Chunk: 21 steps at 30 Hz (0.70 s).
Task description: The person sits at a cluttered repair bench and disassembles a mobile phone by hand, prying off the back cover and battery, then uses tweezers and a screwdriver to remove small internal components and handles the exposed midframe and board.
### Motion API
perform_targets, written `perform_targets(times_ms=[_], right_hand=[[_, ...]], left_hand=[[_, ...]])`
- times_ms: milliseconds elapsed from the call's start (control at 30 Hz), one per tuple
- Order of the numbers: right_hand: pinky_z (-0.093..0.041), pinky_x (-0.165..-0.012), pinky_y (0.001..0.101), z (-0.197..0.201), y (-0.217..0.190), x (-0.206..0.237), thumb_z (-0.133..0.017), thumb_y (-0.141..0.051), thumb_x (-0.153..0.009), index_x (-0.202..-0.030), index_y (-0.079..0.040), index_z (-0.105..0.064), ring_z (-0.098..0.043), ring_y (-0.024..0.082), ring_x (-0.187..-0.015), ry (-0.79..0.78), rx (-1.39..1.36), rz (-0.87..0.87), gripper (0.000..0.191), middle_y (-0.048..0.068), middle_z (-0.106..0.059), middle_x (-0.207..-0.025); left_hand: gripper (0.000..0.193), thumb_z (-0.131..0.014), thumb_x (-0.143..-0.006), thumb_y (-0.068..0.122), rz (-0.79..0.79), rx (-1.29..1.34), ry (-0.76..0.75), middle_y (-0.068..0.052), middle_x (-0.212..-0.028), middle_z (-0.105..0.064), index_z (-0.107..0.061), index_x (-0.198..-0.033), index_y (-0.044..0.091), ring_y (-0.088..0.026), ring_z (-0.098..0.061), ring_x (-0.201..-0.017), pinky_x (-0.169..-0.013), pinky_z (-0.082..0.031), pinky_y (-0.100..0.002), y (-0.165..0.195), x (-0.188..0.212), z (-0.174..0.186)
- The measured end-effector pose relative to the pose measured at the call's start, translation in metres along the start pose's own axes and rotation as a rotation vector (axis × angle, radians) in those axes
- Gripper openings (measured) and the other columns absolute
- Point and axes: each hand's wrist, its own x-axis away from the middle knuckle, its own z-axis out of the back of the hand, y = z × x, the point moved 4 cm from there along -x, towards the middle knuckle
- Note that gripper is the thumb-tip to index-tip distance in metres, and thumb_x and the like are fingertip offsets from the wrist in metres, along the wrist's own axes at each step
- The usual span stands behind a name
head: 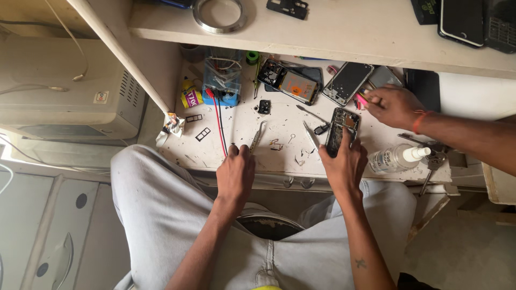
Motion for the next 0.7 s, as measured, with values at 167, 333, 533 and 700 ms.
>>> perform_targets(times_ms=[167,333,533,700], right_hand=[[-0.047,-0.090,0.0560,0.009,-0.001,-0.005,-0.080,-0.023,-0.078,-0.136,0.001,-0.056,-0.063,0.043,-0.096,0.145,-0.105,0.047,0.067,0.026,-0.067,-0.106],[-0.054,-0.080,0.0485,0.027,-0.003,-0.007,-0.077,-0.018,-0.079,-0.130,0.006,-0.058,-0.069,0.041,-0.082,0.181,-0.291,-0.092,0.059,0.025,-0.070,-0.092],[-0.056,-0.076,0.0440,0.053,-0.029,0.016,-0.079,-0.021,-0.084,-0.130,0.003,-0.060,-0.072,0.033,-0.076,0.143,-0.448,-0.196,0.055,0.020,-0.073,-0.089],[-0.059,-0.086,0.0433,0.060,-0.097,0.071,-0.085,-0.020,-0.080,-0.138,0.000,-0.056,-0.071,0.035,-0.100,0.134,-0.468,0.050,0.067,0.023,-0.065,-0.122]], left_hand=[[0.017,-0.060,-0.096,0.020,-0.021,-0.015,0.043,-0.021,-0.102,-0.062,-0.057,-0.101,0.004,-0.042,-0.068,-0.080,-0.067,-0.055,-0.054,-0.004,-0.002,-0.004],[0.019,-0.060,-0.096,0.020,0.005,-0.012,0.060,-0.022,-0.099,-0.064,-0.057,-0.102,0.003,-0.044,-0.068,-0.078,-0.065,-0.055,-0.054,0.001,-0.004,0.003],[0.029,-0.058,-0.099,0.034,0.021,0.323,-0.030,-0.014,-0.089,-0.071,-0.065,-0.109,0.008,-0.029,-0.074,-0.068,-0.065,-0.056,-0.044,0.019,0.012,0.011],[0.053,-0.048,-0.099,0.051,0.199,1.264,-0.379,-0.010,-0.119,-0.071,-0.048,-0.143,0.021,-0.015,-0.072,-0.100,-0.086,-0.056,-0.031,0.039,0.010,-0.019]])
